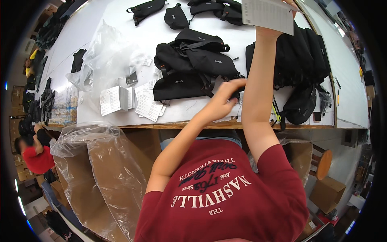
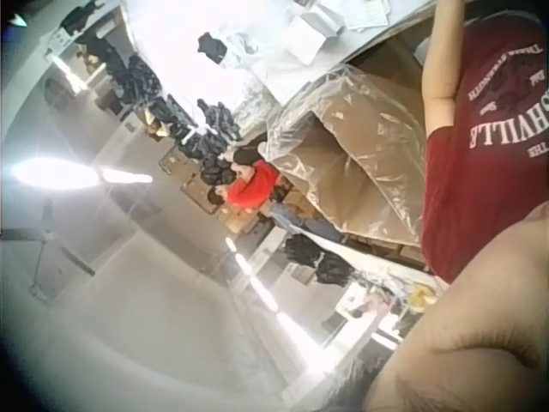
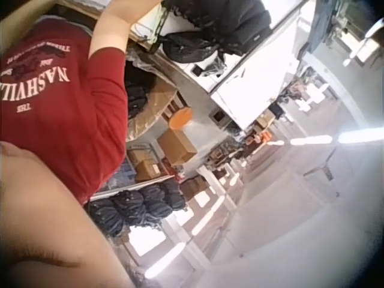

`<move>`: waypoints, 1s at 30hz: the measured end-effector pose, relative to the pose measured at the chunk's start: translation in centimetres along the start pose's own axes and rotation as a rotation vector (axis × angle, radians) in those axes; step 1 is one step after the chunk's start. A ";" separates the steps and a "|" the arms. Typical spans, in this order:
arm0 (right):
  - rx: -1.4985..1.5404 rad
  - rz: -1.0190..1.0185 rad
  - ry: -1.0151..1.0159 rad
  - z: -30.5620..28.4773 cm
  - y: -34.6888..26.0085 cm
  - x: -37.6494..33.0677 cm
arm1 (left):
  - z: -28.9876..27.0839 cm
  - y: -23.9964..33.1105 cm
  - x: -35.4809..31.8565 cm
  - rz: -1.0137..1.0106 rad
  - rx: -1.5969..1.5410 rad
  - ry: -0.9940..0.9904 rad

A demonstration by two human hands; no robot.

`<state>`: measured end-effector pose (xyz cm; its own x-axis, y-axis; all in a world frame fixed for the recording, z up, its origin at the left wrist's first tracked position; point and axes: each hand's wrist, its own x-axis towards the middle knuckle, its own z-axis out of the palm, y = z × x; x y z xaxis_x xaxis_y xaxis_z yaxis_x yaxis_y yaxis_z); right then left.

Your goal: Inspecting, labeling, and placing small items into black fabric pouches.

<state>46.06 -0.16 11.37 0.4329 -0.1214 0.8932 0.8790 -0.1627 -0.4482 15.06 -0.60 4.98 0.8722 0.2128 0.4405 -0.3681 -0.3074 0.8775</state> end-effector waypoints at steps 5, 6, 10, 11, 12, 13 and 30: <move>1.584 0.512 -0.507 -2.2 -3.3 1.6 | 3.6 -1.5 -1.5 -0.325 -0.500 -0.217; 1.895 0.620 -0.592 -3.2 -4.3 1.9 | 3.9 -1.6 -1.6 -0.300 -0.549 -0.260; 2.403 0.839 -0.782 -6.2 -7.0 0.7 | 2.5 -2.1 -1.9 -0.408 -0.234 -0.192; 2.280 0.825 -0.803 -7.1 -7.8 0.1 | 2.1 -2.0 -2.1 -0.217 0.013 -0.081; 2.155 0.802 -0.821 -8.1 -8.8 -0.4 | 1.7 -2.0 -2.5 -0.217 0.012 -0.080; 1.823 0.835 -0.871 -9.8 -9.3 -1.1 | 1.1 -1.9 -3.0 -0.126 0.187 0.032; 0.584 1.237 -1.168 -16.3 -19.2 -12.6 | -3.8 -0.7 -7.2 -0.268 0.687 0.583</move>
<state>20.44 -11.44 8.10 0.5009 0.8321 -0.2379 -0.1924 -0.1610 -0.9680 7.85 1.59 1.96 0.5325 0.7297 0.4289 0.2546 -0.6214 0.7410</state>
